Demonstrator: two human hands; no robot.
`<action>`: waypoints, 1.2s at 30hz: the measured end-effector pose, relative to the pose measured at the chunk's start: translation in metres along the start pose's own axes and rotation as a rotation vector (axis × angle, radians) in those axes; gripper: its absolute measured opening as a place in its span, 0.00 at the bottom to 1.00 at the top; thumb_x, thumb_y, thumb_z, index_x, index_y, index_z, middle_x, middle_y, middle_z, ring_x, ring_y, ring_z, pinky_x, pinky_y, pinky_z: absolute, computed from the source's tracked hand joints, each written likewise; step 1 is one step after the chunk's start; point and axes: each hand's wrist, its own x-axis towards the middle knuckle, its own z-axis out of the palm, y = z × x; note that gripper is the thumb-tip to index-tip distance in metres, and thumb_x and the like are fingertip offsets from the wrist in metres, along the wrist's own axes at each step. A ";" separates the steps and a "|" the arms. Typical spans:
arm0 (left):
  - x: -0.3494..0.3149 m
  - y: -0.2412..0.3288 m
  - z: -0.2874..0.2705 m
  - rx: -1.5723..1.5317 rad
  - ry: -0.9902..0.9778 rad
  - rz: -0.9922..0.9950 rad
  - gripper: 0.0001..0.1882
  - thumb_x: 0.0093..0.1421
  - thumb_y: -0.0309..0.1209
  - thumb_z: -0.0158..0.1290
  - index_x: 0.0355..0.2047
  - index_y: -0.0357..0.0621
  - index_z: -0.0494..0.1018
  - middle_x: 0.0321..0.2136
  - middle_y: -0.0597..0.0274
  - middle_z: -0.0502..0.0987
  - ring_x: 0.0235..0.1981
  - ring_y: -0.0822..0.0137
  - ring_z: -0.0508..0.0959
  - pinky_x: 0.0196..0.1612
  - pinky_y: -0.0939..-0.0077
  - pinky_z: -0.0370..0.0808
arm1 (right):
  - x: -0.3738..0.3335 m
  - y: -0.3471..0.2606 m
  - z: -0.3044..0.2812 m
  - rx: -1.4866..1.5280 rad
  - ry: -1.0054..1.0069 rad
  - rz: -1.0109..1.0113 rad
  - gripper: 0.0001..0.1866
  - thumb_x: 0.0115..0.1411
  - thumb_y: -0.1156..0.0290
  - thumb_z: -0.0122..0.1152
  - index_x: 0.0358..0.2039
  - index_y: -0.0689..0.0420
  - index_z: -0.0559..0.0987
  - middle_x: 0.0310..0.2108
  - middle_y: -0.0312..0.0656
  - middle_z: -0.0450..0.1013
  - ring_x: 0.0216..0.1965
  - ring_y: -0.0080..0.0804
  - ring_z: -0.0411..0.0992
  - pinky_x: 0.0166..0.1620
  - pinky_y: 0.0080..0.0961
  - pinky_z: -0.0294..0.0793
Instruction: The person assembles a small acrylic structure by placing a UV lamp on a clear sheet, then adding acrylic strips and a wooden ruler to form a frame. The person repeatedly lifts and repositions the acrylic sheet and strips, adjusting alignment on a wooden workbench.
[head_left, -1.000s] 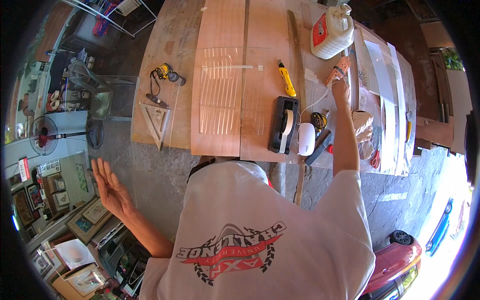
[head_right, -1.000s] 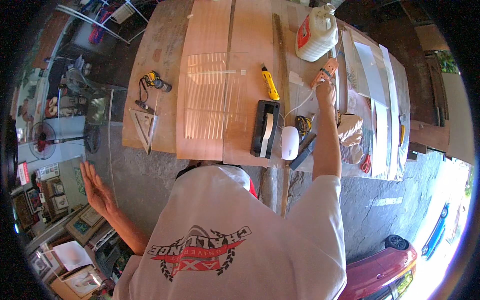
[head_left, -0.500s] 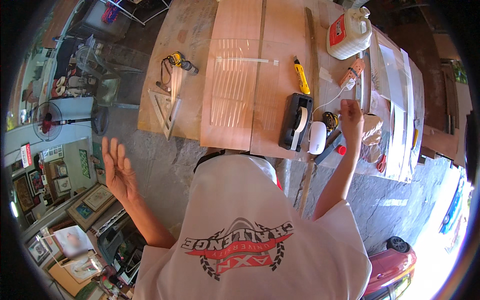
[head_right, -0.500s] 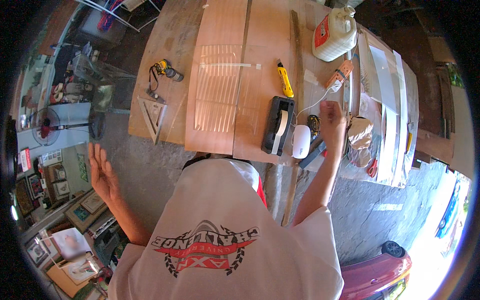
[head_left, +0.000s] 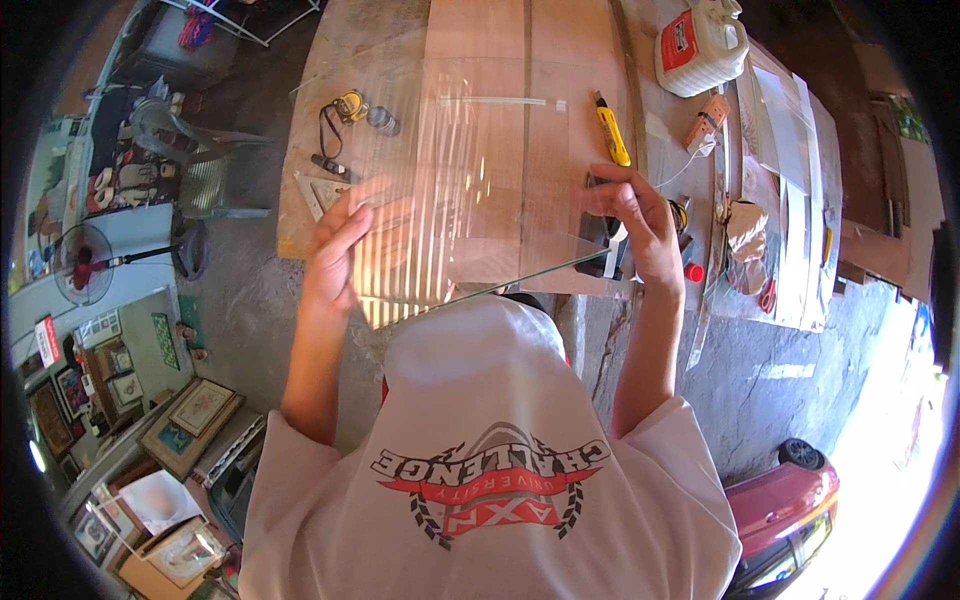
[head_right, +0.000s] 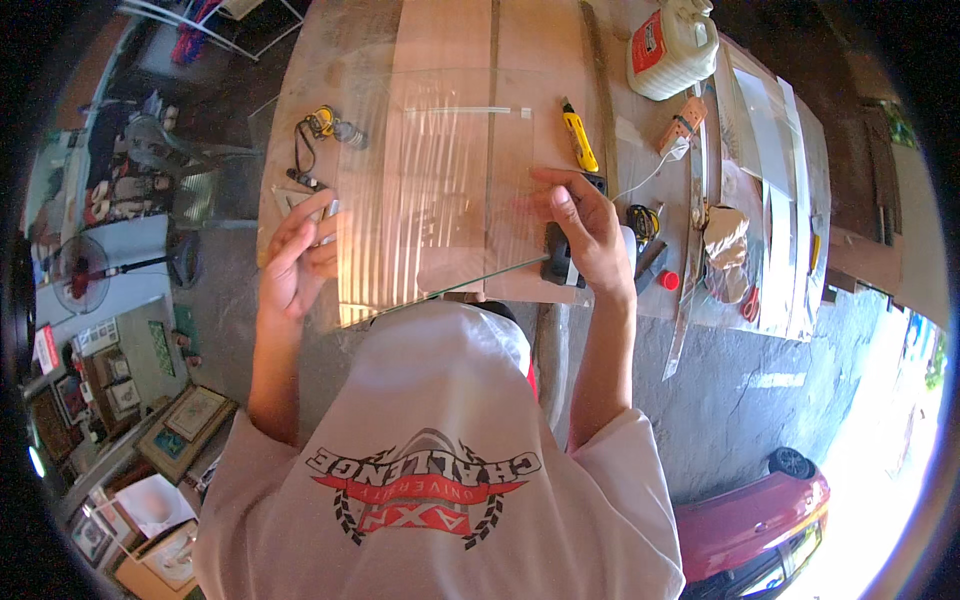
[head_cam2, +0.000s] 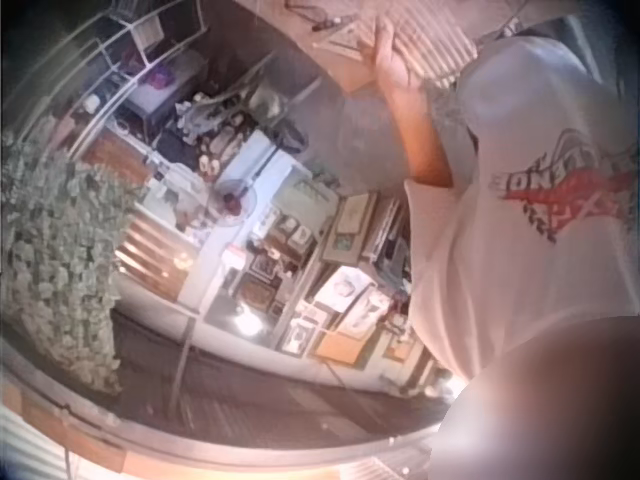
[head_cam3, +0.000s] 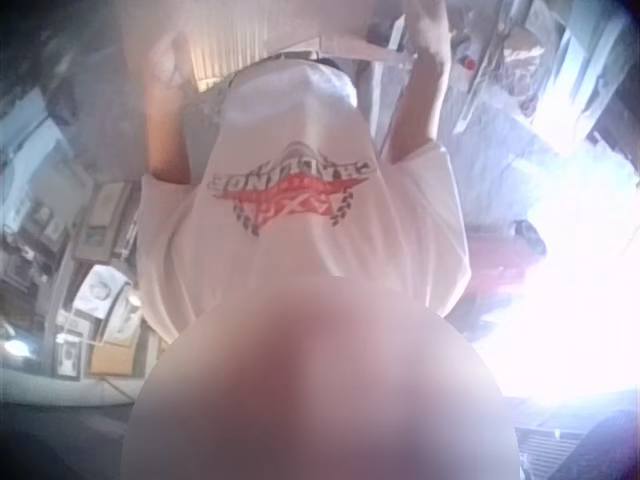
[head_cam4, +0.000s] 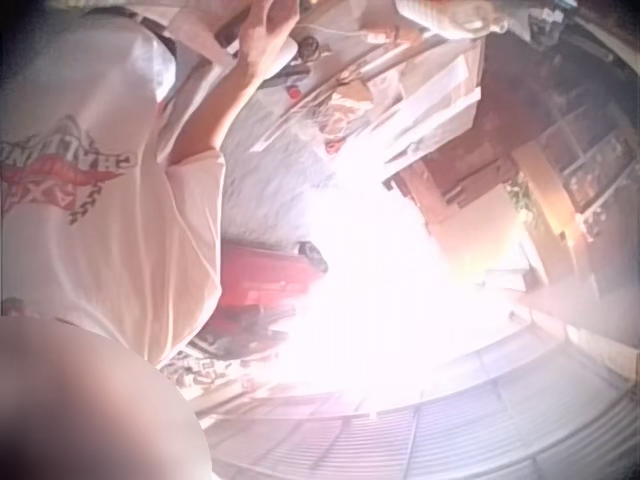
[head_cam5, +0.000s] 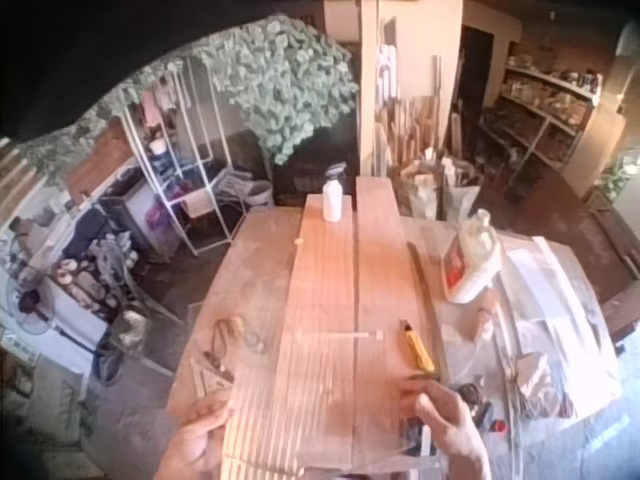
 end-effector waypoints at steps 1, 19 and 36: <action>0.011 -0.004 0.000 0.034 0.018 -0.030 0.23 0.69 0.28 0.46 0.63 0.36 0.62 0.52 0.40 0.76 0.48 0.51 0.81 0.44 0.61 0.84 | -0.002 0.004 0.004 -0.006 0.049 0.043 0.25 0.72 0.55 0.48 0.52 0.67 0.72 0.37 0.47 0.80 0.42 0.33 0.79 0.51 0.31 0.74; 0.112 -0.031 -0.035 0.162 -0.151 -0.365 0.22 0.69 0.36 0.50 0.61 0.44 0.67 0.48 0.47 0.79 0.43 0.60 0.84 0.40 0.68 0.83 | -0.012 0.071 0.029 0.015 0.487 0.186 0.12 0.71 0.67 0.52 0.45 0.64 0.76 0.25 0.41 0.77 0.26 0.26 0.77 0.35 0.25 0.79; 0.121 -0.050 -0.027 0.121 -0.165 -0.393 0.21 0.70 0.36 0.48 0.61 0.45 0.67 0.50 0.48 0.78 0.46 0.58 0.83 0.43 0.65 0.84 | -0.016 0.080 0.017 0.043 0.543 0.164 0.13 0.71 0.67 0.52 0.46 0.64 0.76 0.25 0.39 0.76 0.25 0.24 0.75 0.35 0.24 0.78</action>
